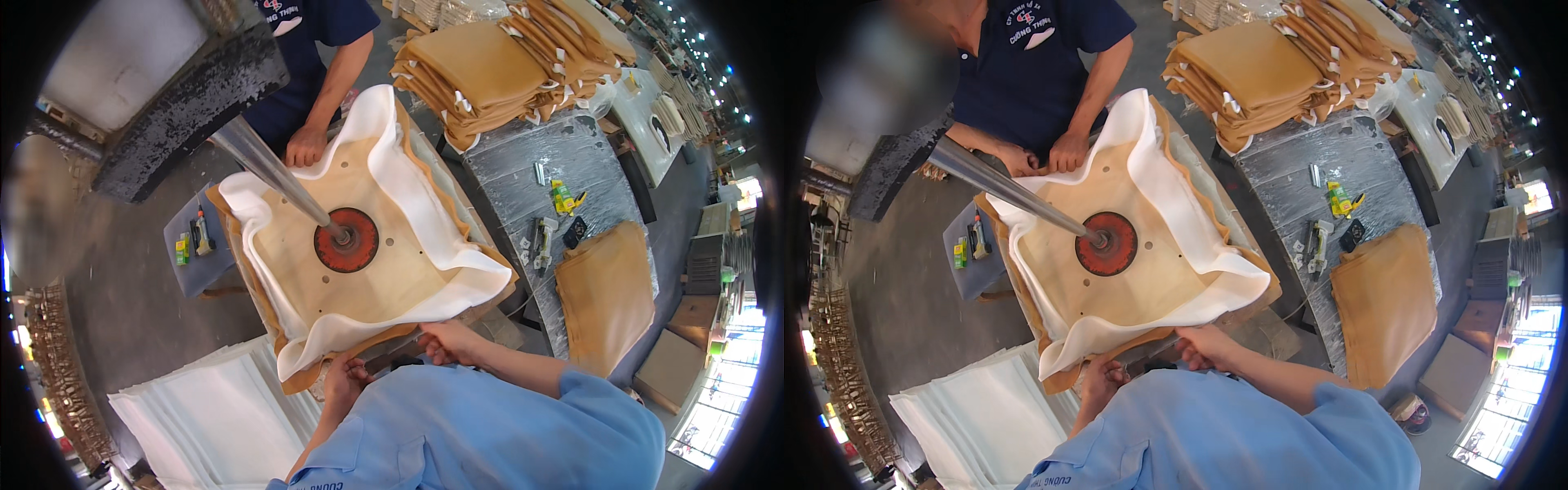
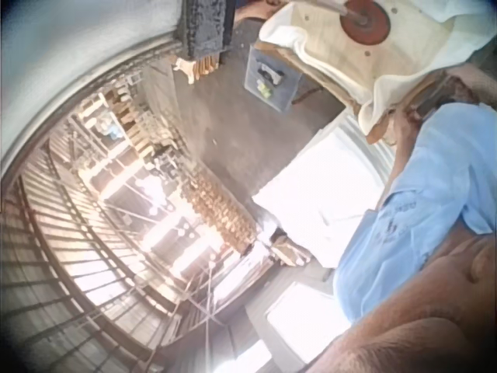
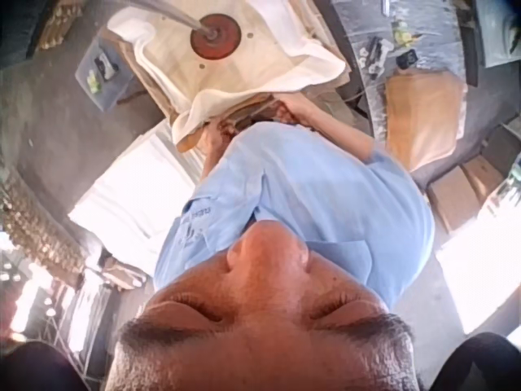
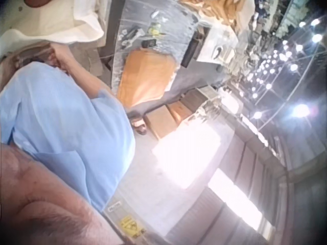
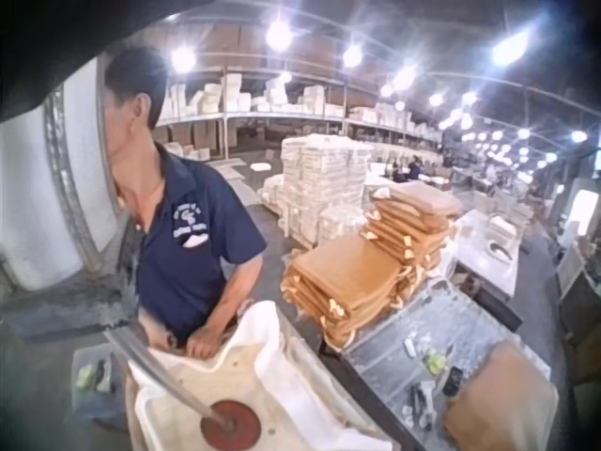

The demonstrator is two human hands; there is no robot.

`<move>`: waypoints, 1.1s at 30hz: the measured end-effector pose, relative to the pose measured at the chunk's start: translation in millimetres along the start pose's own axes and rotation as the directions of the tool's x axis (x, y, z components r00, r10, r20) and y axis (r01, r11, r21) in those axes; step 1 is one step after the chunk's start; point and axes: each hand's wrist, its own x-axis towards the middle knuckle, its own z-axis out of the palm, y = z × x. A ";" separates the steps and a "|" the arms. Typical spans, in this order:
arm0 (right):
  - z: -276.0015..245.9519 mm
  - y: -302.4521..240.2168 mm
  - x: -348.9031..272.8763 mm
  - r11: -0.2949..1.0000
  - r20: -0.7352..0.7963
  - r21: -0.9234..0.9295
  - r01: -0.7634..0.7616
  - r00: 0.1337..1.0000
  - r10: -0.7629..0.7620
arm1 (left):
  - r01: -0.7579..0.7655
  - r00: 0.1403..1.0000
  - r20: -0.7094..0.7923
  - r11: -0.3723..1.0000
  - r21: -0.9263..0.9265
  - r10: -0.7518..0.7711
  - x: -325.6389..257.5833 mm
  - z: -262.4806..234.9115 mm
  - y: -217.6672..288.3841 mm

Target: The person assembles a chair seat by layering white fabric and brown material over a wooden base. They use a pneumatic staple gun to secure the layers to the underside of the seat while a coworker assists by applying adhesive and holding the materials in place.

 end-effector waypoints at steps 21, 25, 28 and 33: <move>-212.4 -29.6 -45.4 0.898 0.178 -0.051 0.437 0.889 -0.422 | -0.617 0.701 0.413 0.204 0.760 0.582 -9.6 36.6 -22.3; -365.6 -13.8 7.1 0.912 -0.183 0.039 0.408 0.900 -0.395 | -0.516 0.386 0.766 -0.568 0.641 0.514 -29.5 140.9 -40.9; -478.9 12.3 88.4 0.934 -0.575 -0.165 0.317 0.739 -0.352 | -0.410 0.379 0.795 -0.684 0.603 0.473 -21.7 185.4 -50.2; -591.6 17.1 174.1 0.904 -0.824 -0.420 -0.083 0.452 -0.342 | -0.368 0.462 0.767 -0.691 0.622 0.445 -1.9 231.7 -61.6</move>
